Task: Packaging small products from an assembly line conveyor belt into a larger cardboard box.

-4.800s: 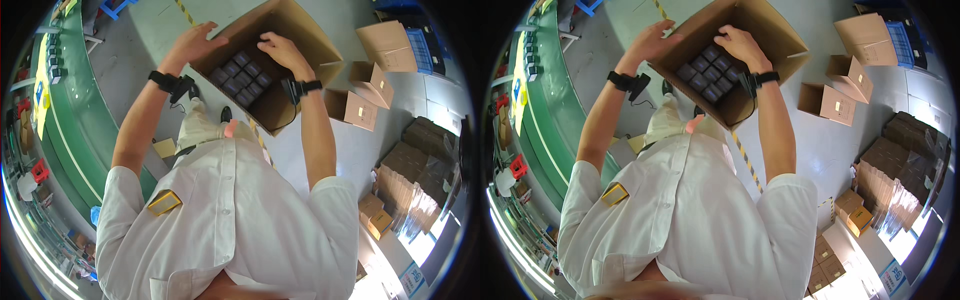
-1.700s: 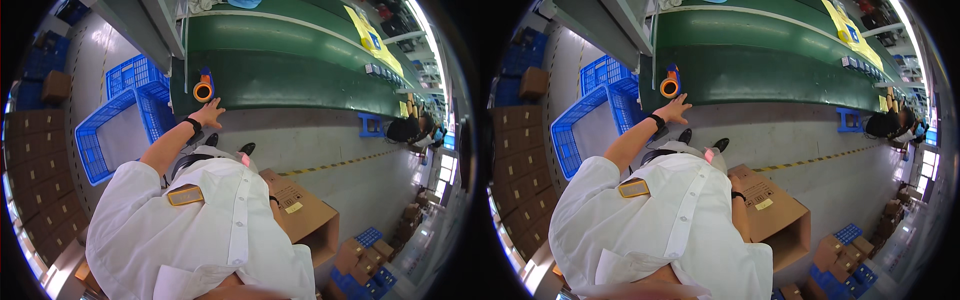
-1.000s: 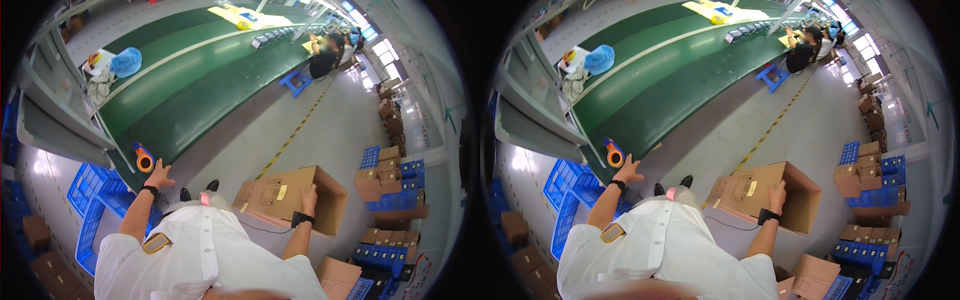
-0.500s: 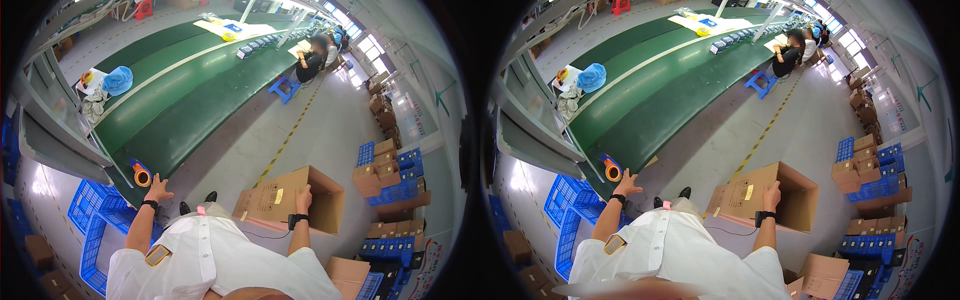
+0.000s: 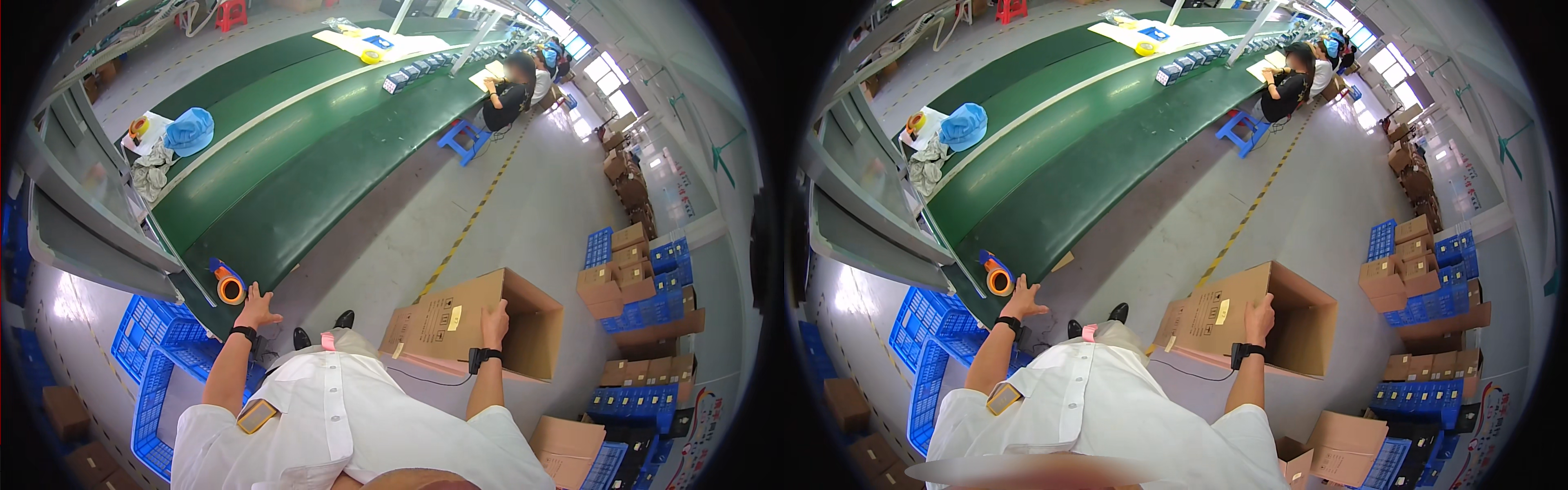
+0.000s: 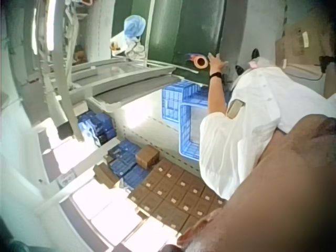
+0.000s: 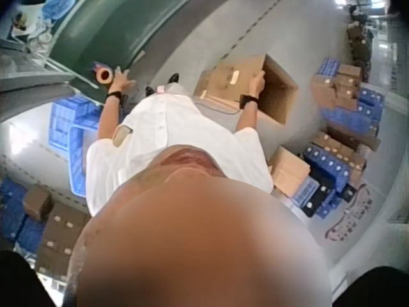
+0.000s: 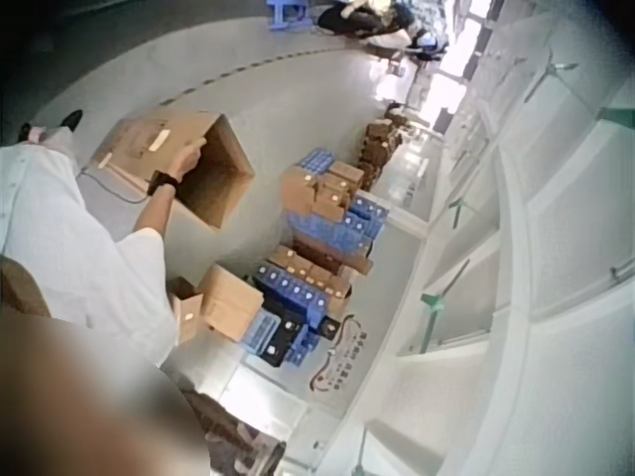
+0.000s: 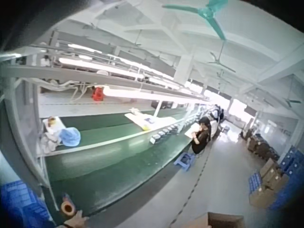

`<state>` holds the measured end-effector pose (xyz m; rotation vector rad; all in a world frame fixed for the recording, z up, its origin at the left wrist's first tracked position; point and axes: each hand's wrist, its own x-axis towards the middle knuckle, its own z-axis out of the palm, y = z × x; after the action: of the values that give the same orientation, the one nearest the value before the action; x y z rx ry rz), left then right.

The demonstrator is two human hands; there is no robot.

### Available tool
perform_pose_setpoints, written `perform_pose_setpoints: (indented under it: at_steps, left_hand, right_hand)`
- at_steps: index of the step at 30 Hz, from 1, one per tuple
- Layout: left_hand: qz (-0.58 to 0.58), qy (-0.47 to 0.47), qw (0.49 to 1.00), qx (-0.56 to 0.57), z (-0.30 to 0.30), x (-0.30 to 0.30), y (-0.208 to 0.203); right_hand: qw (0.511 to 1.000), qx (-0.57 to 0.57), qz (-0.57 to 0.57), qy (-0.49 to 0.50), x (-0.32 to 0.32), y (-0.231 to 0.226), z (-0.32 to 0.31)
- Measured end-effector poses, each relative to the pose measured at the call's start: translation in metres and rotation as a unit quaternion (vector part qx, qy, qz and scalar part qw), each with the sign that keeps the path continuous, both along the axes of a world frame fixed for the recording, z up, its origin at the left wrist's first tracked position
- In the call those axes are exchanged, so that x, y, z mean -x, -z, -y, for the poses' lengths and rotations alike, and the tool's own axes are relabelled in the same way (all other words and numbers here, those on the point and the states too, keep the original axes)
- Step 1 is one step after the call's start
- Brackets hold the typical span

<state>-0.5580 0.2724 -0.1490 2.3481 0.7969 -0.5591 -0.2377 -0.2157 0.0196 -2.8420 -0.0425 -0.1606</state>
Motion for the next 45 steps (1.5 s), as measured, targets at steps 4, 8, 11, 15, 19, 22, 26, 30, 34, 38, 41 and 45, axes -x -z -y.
perform_pose_setpoints:
  at_steps: [4, 8, 11, 15, 19, 22, 26, 30, 34, 38, 41, 45]
  left_hand:
    - [-0.001, 0.000, 1.000, 0.003, 0.0002, 0.0007, 0.0009]
    - [-0.002, 0.001, 1.000, 0.002, 0.0002, 0.0019, 0.0004]
    - [-0.004, 0.005, 1.000, 0.002, -0.0001, -0.0009, 0.0010]
    - [0.002, 0.007, 1.000, 0.001, -0.0003, -0.0002, 0.0000]
    - [-0.001, 0.012, 1.000, -0.005, 0.0005, 0.0006, -0.0009]
    - [-0.002, 0.015, 1.000, -0.003, 0.0007, 0.0009, -0.0020]
    - [-0.003, 0.018, 1.000, -0.002, 0.0001, -0.0009, -0.0022]
    - [0.000, 0.018, 1.000, -0.001, -0.0011, 0.0011, 0.0038]
    - [0.002, 0.020, 1.000, 0.002, -0.0018, 0.0009, 0.0033]
    - [0.001, 0.021, 1.000, 0.000, -0.0018, 0.0010, 0.0036]
    - [0.002, 0.022, 1.000, 0.000, -0.0019, 0.0008, 0.0034]
    - [0.006, 0.021, 1.000, 0.005, -0.0025, 0.0010, 0.0028]
  right_hand:
    - [1.000, 0.011, -0.001, 0.003, -0.0007, -0.0003, -0.0011]
    - [1.000, 0.014, 0.000, -0.002, -0.0010, 0.0008, -0.0015]
    - [1.000, 0.012, 0.002, -0.007, -0.0016, 0.0004, -0.0021]
    - [1.000, 0.010, 0.016, -0.014, -0.0006, 0.0015, -0.0016]
    - [1.000, 0.012, 0.015, -0.012, 0.0010, 0.0007, -0.0037]
    - [1.000, 0.014, -0.008, 0.008, 0.0028, -0.0019, -0.0060]
    - [1.000, 0.019, -0.006, 0.011, 0.0041, -0.0023, -0.0065]
    - [1.000, 0.020, -0.005, 0.012, 0.0059, -0.0014, -0.0069]
    - [1.000, 0.019, -0.001, 0.009, 0.0067, 0.0007, -0.0052]
    - [1.000, 0.026, -0.001, 0.013, 0.0061, 0.0009, -0.0069]
    - [1.000, 0.023, -0.002, 0.011, 0.0060, -0.0011, -0.0073]
    - [1.000, 0.018, 0.012, -0.004, 0.0071, -0.0004, -0.0067]
